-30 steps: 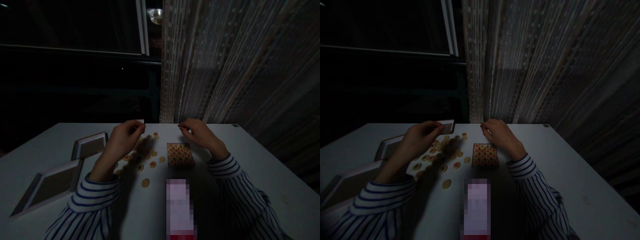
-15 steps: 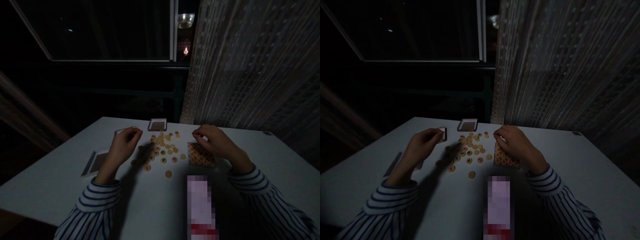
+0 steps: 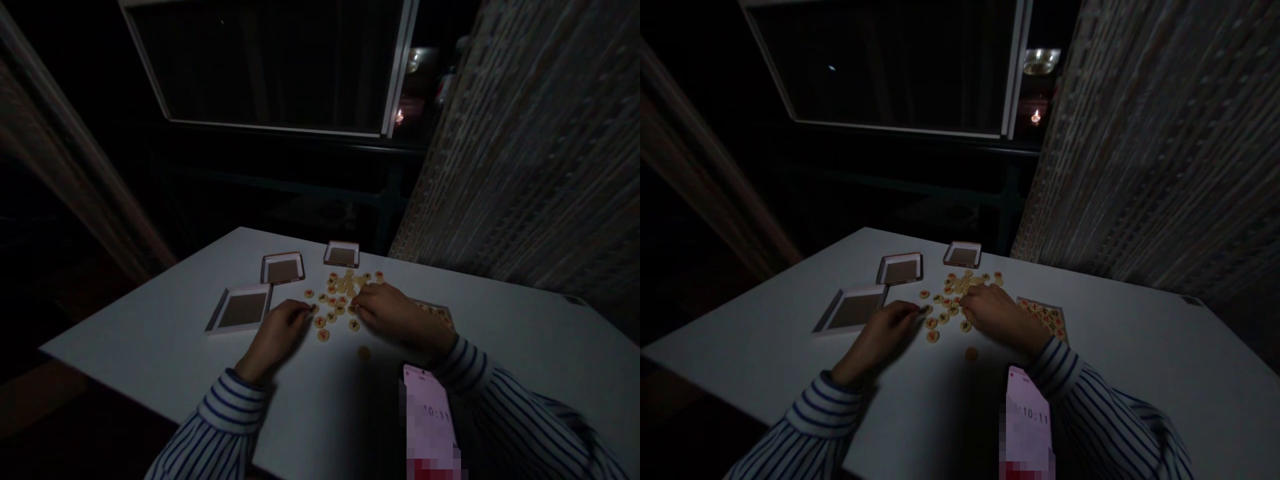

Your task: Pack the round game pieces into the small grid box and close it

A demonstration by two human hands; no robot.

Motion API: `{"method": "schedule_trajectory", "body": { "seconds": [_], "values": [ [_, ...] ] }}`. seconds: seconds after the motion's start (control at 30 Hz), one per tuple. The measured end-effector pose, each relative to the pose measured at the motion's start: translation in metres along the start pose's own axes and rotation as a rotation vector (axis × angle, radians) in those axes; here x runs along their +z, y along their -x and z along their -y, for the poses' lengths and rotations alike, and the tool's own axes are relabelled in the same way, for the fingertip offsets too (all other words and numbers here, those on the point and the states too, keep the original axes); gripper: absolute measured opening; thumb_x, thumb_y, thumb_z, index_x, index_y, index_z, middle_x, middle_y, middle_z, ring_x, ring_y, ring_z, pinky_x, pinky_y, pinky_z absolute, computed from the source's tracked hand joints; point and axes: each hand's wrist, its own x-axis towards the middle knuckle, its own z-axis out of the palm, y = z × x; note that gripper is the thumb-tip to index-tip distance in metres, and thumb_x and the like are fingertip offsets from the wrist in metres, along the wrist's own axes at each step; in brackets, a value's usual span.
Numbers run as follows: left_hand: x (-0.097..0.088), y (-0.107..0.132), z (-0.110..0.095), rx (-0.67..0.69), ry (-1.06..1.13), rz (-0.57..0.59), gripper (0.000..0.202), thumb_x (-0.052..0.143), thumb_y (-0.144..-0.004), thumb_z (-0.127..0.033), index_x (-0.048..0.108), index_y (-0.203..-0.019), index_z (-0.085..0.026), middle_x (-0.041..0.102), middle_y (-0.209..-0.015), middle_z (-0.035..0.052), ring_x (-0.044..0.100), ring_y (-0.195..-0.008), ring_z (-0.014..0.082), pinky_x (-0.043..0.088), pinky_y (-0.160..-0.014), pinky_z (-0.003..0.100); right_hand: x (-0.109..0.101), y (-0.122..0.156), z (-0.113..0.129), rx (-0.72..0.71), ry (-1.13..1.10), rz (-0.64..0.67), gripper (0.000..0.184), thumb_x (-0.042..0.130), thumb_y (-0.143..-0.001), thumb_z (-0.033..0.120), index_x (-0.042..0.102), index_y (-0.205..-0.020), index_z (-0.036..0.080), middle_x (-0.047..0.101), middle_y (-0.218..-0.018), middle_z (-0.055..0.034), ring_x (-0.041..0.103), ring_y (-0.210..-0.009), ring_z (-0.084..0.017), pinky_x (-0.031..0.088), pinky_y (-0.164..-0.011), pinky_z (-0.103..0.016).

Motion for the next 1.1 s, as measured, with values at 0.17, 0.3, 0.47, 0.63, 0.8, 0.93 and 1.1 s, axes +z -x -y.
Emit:
{"method": "schedule_trajectory", "body": {
  "seconds": [0.17,0.3,0.47,0.63,0.8,0.93,1.1],
  "values": [
    [0.011,0.010,0.009,0.155,-0.101,0.014,0.024,0.041,-0.083,-0.023,0.062,-0.095,-0.018,0.062,-0.098,0.0062,0.055,-0.095,0.0187,0.043,-0.087,0.036,0.019,-0.026,0.011,-0.049,0.016,0.098,0.022,0.039,-0.086,0.019,0.061,-0.090,0.016,0.060,-0.092,-0.0071,0.053,-0.087,-0.017,0.034,-0.074,-0.029],
    [0.015,0.014,0.012,0.237,-0.213,0.015,0.025,0.041,-0.083,-0.020,0.062,-0.096,-0.018,0.059,-0.106,0.0084,0.051,-0.101,0.0200,0.042,-0.090,0.037,0.029,-0.039,0.015,-0.084,-0.019,0.145,0.023,0.040,-0.086,0.023,0.061,-0.095,0.016,0.058,-0.096,-0.0078,0.052,-0.090,-0.018,0.033,-0.077,-0.030],
    [0.018,0.016,0.010,0.301,-0.298,0.014,0.026,0.040,-0.083,-0.015,0.062,-0.097,-0.016,0.056,-0.112,0.0102,0.047,-0.108,0.0217,0.039,-0.095,0.041,0.040,-0.048,0.015,-0.143,-0.056,0.139,0.023,0.045,-0.085,0.027,0.061,-0.098,0.017,0.057,-0.096,-0.0074,0.051,-0.091,-0.018,0.034,-0.078,-0.031],
    [0.021,0.017,0.011,0.314,-0.331,0.011,0.028,0.037,-0.084,-0.017,0.061,-0.100,-0.015,0.054,-0.116,0.0114,0.044,-0.113,0.0235,0.037,-0.098,0.043,0.047,-0.053,0.016,-0.169,-0.048,0.131,0.022,0.048,-0.083,0.028,0.061,-0.099,0.019,0.055,-0.095,-0.0071,0.051,-0.092,-0.020,0.035,-0.076,-0.033],
    [0.023,0.017,0.012,0.311,-0.353,0.027,0.028,0.036,-0.084,-0.016,0.060,-0.099,-0.015,0.053,-0.118,0.0120,0.043,-0.114,0.0245,0.034,-0.100,0.046,0.051,-0.055,0.017,-0.187,-0.062,0.137,0.022,0.047,-0.084,0.028,0.060,-0.099,0.019,0.054,-0.095,-0.0073,0.050,-0.093,-0.021,0.035,-0.077,-0.035],
    [0.023,0.017,0.013,0.317,-0.337,0.033,0.027,0.038,-0.083,-0.015,0.060,-0.097,-0.016,0.052,-0.118,0.0111,0.042,-0.115,0.0247,0.033,-0.101,0.047,0.053,-0.058,0.015,-0.184,-0.082,0.148,0.021,0.047,-0.084,0.029,0.061,-0.097,0.019,0.053,-0.095,-0.0072,0.048,-0.094,-0.021,0.034,-0.078,-0.036],
    [0.024,0.016,0.014,0.325,-0.325,0.018,0.028,0.036,-0.083,-0.014,0.058,-0.100,-0.015,0.051,-0.119,0.0114,0.041,-0.116,0.0242,0.033,-0.101,0.046,0.054,-0.060,0.015,-0.210,-0.065,0.143,0.020,0.047,-0.084,0.028,0.060,-0.096,0.017,0.053,-0.095,-0.0070,0.048,-0.094,-0.020,0.033,-0.080,-0.036]
  ]
}}
